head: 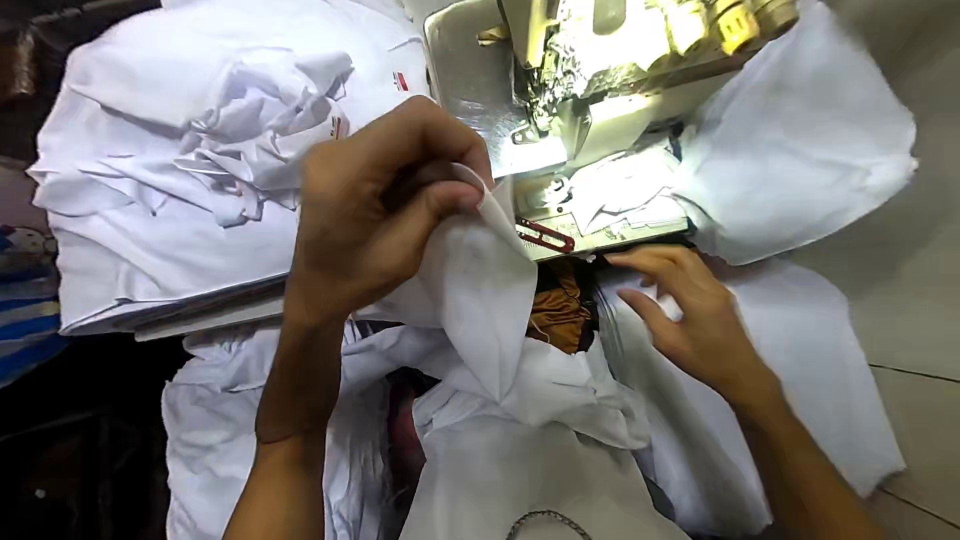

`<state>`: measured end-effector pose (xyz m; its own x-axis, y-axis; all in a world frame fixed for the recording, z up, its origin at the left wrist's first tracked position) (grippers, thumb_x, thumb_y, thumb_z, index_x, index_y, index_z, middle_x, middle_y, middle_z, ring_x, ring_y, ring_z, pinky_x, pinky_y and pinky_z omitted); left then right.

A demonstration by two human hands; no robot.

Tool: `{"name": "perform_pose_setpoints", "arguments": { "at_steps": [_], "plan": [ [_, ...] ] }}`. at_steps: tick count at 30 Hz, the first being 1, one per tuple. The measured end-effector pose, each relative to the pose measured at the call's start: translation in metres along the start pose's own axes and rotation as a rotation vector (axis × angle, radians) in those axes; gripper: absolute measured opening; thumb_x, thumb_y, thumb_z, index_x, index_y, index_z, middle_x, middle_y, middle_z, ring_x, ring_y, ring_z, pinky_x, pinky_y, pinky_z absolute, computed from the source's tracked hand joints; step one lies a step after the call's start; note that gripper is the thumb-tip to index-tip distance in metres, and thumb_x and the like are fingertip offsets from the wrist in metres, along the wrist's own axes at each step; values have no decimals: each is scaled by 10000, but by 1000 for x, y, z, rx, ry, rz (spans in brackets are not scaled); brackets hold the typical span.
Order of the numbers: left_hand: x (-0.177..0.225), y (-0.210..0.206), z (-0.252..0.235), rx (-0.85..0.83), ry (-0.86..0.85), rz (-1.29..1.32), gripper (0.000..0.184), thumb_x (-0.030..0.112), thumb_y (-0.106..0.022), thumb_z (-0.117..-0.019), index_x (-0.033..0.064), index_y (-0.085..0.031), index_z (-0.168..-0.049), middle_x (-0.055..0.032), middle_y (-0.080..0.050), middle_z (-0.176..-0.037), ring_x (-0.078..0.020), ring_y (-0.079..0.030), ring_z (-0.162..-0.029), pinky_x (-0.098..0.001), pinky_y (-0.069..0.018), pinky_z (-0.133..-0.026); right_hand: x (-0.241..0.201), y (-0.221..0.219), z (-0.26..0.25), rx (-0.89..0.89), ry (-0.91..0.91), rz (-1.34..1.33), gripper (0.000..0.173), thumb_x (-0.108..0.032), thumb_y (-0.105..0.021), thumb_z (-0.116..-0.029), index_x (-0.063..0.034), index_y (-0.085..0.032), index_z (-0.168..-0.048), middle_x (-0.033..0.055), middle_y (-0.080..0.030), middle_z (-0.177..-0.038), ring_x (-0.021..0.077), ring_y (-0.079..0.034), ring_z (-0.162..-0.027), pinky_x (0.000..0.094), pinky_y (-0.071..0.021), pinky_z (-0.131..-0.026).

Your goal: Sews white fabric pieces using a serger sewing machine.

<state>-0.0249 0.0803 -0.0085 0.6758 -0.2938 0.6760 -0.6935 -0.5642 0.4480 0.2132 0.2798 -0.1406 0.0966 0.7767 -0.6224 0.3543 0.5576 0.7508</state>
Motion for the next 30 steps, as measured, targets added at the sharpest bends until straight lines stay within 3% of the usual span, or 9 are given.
{"name": "perform_pose_setpoints", "arguments": {
  "at_steps": [2,5,9,13,16,18,21,26,30],
  "plan": [
    [-11,-7,2,17,80,2,104,39,-598,-980,-11,-638,-1062,21,-660,-945,28,-593,-822,-143,-513,-729,5,-36,-31,57,64,22,292,-165,-602,-1014,-54,-688,-1270,197,-631,-1200,338,-616,-1103,483,-532,-919],
    [-19,-13,2,44,172,12,150,21,-636,-958,-12,-644,-1104,-9,-693,-1003,-11,-654,-878,-173,-564,-779,5,-75,-60,47,118,89,290,-115,-616,-1001,-92,-703,-1277,169,-645,-1164,323,-628,-1035,460,-539,-866],
    [-25,-19,4,111,209,16,265,27,-739,-895,-29,-655,-1140,-67,-717,-1026,-84,-685,-891,-228,-586,-789,-15,-65,-84,132,88,33,253,-185,-618,-1009,-93,-720,-1221,152,-625,-1174,317,-588,-1028,467,-493,-864],
    [-24,-21,0,189,222,18,269,17,-739,-883,-21,-655,-1136,-50,-716,-1023,-74,-682,-903,-213,-583,-794,-56,-27,-102,4,122,-560,643,-557,-486,-1040,-67,-517,-1455,67,-582,-1427,174,-573,-1282,339,-525,-1000],
    [-17,-25,-7,226,222,22,286,16,-755,-872,-23,-656,-1137,-55,-713,-1035,-86,-686,-929,-222,-588,-811,-86,-19,-114,-66,211,-786,916,-642,-647,-914,-18,-377,-1528,74,-554,-1434,156,-572,-1286,316,-535,-1031],
    [-13,-28,-11,238,222,26,311,-16,-751,-849,-24,-657,-1145,-60,-711,-1049,-98,-681,-951,-231,-582,-824,-97,-15,-119,-35,205,-844,820,-460,-758,-907,0,-404,-1487,56,-638,-1271,119,-647,-1142,281,-580,-953],
    [-7,-32,-13,248,238,-22,326,-22,-760,-848,1,-655,-1155,-44,-700,-1037,-89,-675,-940,-208,-571,-804,-100,-7,-124,134,161,-785,440,-98,-766,-894,9,-585,-1281,57,-696,-1078,115,-701,-965,260,-612,-846],
    [-9,-35,-8,217,300,-37,226,89,-688,-960,20,-649,-1172,-32,-686,-1016,-75,-665,-911,-202,-560,-780,-93,1,-123,254,136,-721,153,-106,-705,-963,-35,-659,-1090,23,-699,-956,94,-704,-854,242,-619,-751],
    [-8,-42,4,264,332,-82,103,102,-709,-955,26,-716,-1024,-27,-679,-853,-37,-625,-690,-155,-515,-594,-88,3,-121,252,98,-771,140,-107,-699,-966,-43,-679,-1090,9,-706,-953,83,-703,-838,230,-615,-739]
  ]
}}
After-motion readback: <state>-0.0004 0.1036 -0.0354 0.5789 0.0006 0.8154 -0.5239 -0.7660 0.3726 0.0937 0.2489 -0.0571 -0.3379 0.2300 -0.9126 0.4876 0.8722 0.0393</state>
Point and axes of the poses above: each hand's wrist, its own z-axis away from the middle knuckle, its own y-axis out of the back of the hand, x = y × z, the point moved 5 cm from there along -z, towards the middle knuckle
